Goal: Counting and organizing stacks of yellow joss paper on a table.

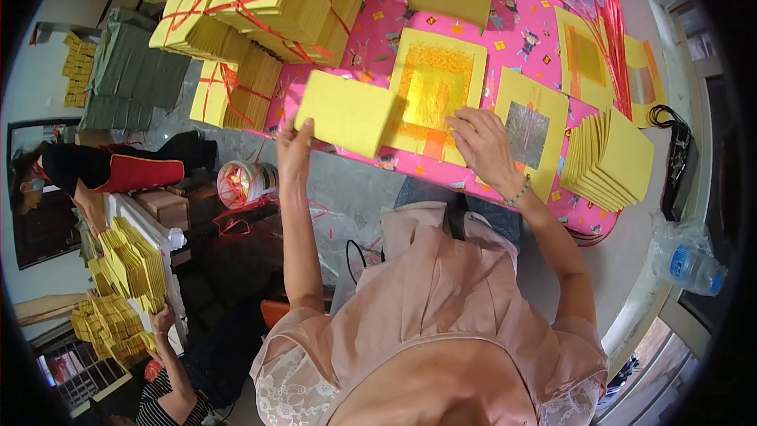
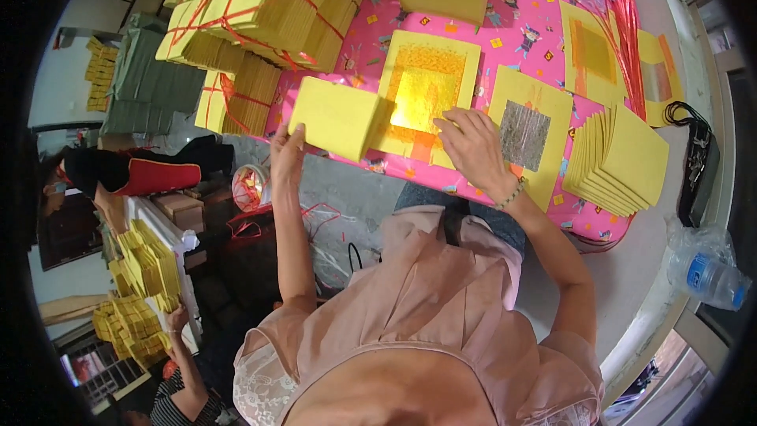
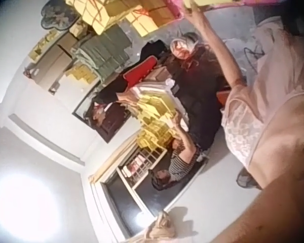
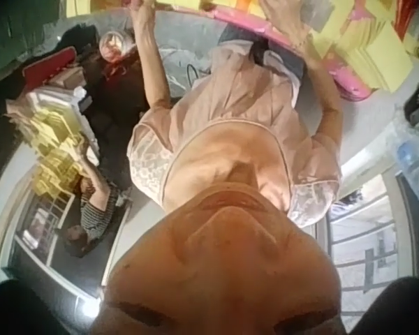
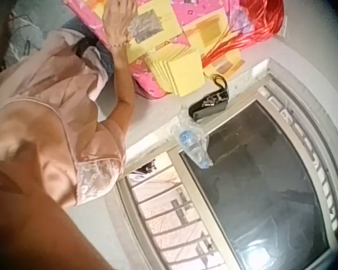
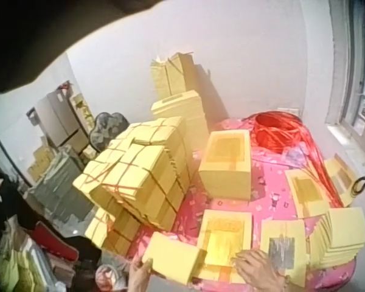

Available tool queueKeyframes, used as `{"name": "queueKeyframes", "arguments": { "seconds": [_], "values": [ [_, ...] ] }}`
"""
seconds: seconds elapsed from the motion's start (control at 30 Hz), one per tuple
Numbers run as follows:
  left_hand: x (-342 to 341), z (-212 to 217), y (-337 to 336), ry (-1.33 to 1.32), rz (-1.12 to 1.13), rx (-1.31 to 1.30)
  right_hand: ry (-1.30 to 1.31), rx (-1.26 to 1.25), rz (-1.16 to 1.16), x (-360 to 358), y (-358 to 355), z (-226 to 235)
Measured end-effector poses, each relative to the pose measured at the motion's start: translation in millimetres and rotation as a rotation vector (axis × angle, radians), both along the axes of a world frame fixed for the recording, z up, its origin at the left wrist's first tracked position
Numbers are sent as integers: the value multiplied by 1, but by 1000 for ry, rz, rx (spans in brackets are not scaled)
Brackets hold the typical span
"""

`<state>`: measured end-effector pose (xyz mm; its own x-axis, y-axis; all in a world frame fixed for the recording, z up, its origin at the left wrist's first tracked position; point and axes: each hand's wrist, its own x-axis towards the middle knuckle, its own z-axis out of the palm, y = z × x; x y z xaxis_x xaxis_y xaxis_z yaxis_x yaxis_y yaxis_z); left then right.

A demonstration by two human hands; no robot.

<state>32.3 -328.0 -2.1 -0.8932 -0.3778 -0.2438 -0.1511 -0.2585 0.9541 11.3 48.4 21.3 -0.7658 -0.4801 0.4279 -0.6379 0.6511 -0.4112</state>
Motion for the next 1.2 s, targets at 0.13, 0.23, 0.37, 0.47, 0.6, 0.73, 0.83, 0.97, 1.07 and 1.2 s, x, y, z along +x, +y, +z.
{"name": "queueKeyframes", "arguments": {
  "seconds": [0.13,0.23,0.37,0.47,0.6,0.73,0.83,0.97,1.07,1.2],
  "values": [
    [5,-11,-20,43,119,-109,11,57,35,5,2,6],
    [0,-18,-20,2,134,-231,16,79,54,11,2,14],
    [-8,-29,-18,-9,97,-418,-51,86,92,19,2,12],
    [-11,-42,-31,66,80,-633,-84,118,100,21,1,9],
    [-10,-13,-14,-131,21,-1029,-47,86,90,21,3,11],
    [3,7,-2,110,127,-1790,-78,-58,134,21,4,9],
    [1,33,30,193,77,-1516,-144,-152,149,17,0,6],
    [3,60,79,341,-553,-1032,-240,-242,140,12,-1,1],
    [1,56,104,471,-723,-1053,-282,-266,134,9,-2,-1],
    [-5,48,114,472,-784,-1114,-334,-312,114,8,-3,-3]
  ]
}}
